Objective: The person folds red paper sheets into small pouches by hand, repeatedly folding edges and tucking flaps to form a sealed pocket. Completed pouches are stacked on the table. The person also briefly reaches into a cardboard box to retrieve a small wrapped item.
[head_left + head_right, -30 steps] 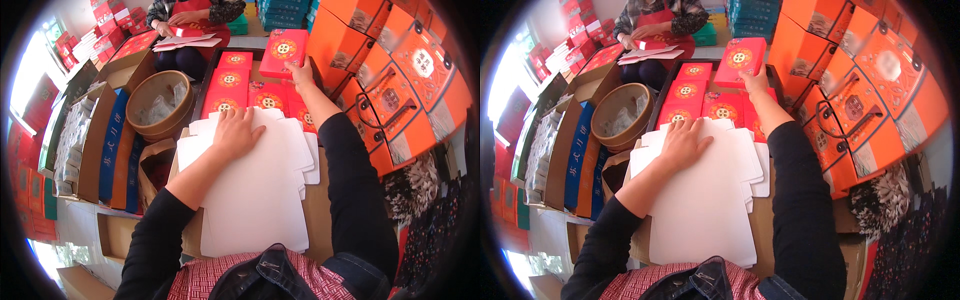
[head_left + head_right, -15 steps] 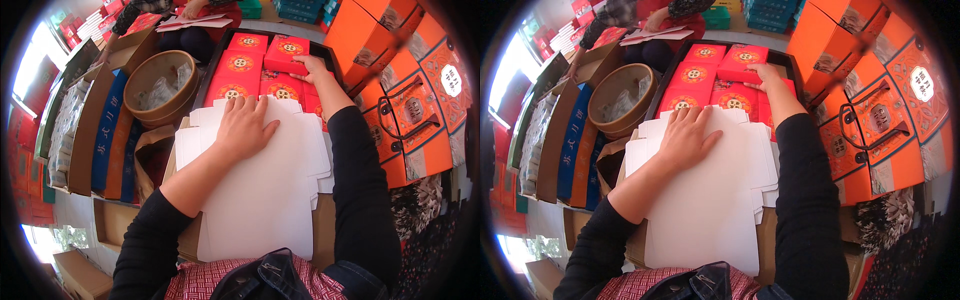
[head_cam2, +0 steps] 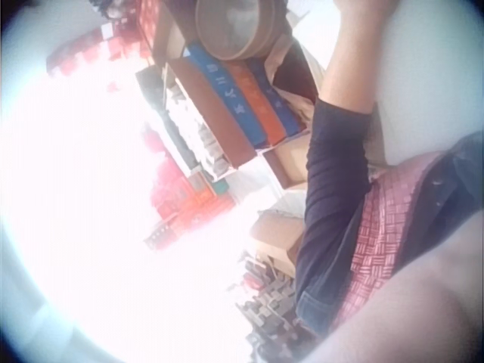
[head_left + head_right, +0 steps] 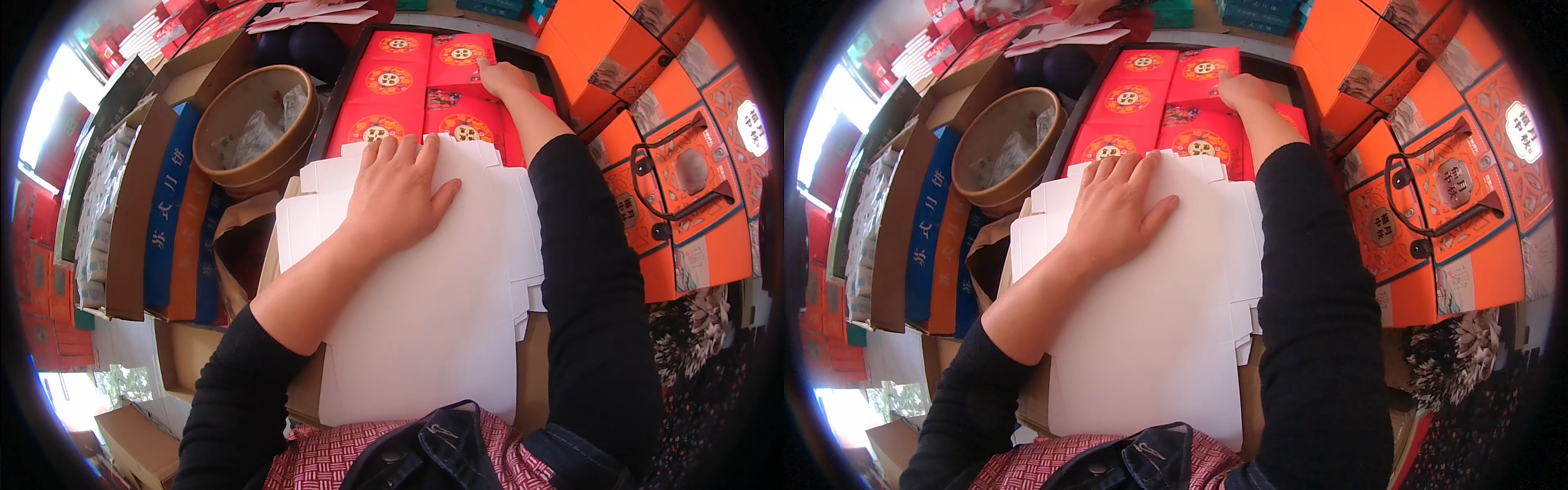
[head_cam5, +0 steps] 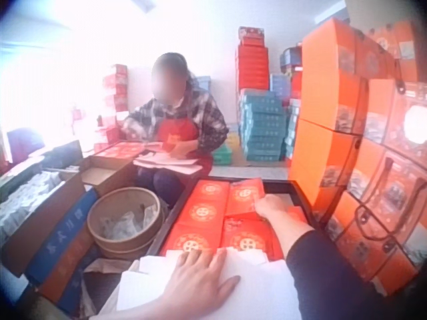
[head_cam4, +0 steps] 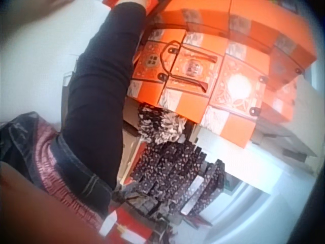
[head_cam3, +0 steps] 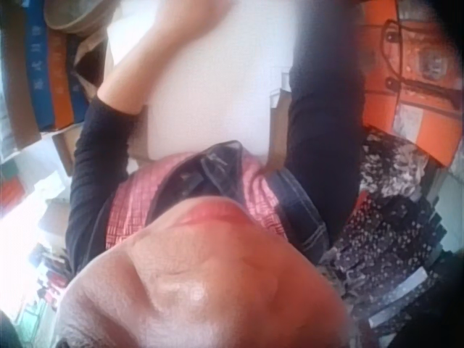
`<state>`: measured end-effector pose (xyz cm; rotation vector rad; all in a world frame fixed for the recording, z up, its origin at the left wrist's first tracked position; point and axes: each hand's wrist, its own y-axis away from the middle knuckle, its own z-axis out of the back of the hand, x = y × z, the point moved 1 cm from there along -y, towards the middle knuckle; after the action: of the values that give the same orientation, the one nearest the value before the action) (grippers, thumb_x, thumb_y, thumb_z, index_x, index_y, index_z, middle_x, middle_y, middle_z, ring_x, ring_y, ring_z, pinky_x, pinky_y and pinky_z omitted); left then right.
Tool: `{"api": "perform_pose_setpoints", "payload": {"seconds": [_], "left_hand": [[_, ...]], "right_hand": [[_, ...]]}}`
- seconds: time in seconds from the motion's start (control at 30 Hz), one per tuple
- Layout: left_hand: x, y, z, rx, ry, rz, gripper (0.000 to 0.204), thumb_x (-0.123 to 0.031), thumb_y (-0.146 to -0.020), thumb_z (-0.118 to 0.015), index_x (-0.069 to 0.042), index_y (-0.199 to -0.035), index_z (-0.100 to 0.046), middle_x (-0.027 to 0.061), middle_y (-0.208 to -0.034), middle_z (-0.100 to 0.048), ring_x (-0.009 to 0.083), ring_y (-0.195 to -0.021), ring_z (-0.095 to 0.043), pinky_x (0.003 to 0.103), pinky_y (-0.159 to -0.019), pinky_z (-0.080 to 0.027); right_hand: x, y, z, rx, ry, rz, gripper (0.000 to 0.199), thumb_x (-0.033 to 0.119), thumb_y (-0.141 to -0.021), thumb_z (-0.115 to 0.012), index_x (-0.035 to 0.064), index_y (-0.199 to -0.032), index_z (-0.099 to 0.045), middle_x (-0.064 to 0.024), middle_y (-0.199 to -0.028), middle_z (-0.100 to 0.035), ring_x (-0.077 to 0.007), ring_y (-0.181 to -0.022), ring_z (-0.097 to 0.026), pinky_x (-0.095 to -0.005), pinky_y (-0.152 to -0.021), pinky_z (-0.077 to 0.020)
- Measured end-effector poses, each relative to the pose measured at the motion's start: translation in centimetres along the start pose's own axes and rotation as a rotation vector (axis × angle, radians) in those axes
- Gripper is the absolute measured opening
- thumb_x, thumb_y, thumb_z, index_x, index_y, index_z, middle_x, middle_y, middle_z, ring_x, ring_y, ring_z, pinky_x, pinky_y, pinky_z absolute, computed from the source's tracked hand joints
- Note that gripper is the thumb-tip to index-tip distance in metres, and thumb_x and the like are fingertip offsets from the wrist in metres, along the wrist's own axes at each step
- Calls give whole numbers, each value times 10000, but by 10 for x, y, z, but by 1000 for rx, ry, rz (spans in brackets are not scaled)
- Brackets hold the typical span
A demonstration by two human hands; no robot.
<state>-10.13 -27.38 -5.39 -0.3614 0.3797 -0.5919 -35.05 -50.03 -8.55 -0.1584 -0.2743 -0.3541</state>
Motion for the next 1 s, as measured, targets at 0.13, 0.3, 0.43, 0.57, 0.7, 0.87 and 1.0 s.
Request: {"api": "perform_pose_setpoints", "payload": {"seconds": [0.13,0.3,0.43,0.57,0.7,0.87,1.0], "left_hand": [[0,-1,1,-5,12,-2,559,-384,-886,-545,38,-1250,-504,175,-1066,-573,318,-1067,-502,414,-990,-333],[1,-2,1,0,14,3,556,-378,-885,-550,39,-1249,-504,175,-1069,-573,316,-1064,-503,413,-989,-334],[2,-3,2,41,29,29,535,-357,-882,-548,22,-1255,-487,174,-1147,-547,337,-1110,-477,437,-991,-335],[3,-3,2,37,25,23,539,-358,-882,-549,25,-1256,-485,172,-1145,-546,337,-1106,-480,436,-989,-337],[5,-3,1,40,27,14,538,-359,-884,-547,21,-1260,-484,171,-1147,-545,335,-1106,-482,435,-986,-339],[5,-6,-1,32,22,18,548,-364,-886,-547,30,-1262,-485,173,-1118,-554,329,-1092,-490,430,-986,-338],[8,-6,-2,34,24,17,537,-356,-886,-548,22,-1262,-489,172,-1119,-554,330,-1095,-490,433,-989,-338]], "right_hand": [[-9,-9,8,213,-308,-53,643,575,-908,-343,50,-1185,-593,-159,-1050,-645,-286,-826,-655,-470,-796,-492],[-16,-12,22,452,-152,29,560,490,-945,-336,30,-1181,-552,-170,-927,-626,-323,-778,-643,-517,-792,-490],[-9,-6,17,276,427,296,394,330,-902,-445,96,-1141,-654,-130,-1143,-651,-319,-1037,-625,-424,-793,-503],[-7,12,3,195,514,145,435,358,-913,-455,152,-1278,-573,-40,-1375,-508,-279,-1221,-514,-479,-903,-463],[5,21,-1,47,293,344,562,452,-936,-403,205,-1438,-345,10,-1548,-204,-281,-1390,-266,-589,-1035,-299],[27,7,-9,273,427,288,629,557,-949,-286,282,-1500,-156,28,-1579,-67,-282,-1443,-109,-643,-1102,-96],[45,5,-13,361,378,429,627,539,-959,-281,245,-1501,-170,-11,-1576,-87,-258,-1447,-97,-512,-1151,-118]]}}
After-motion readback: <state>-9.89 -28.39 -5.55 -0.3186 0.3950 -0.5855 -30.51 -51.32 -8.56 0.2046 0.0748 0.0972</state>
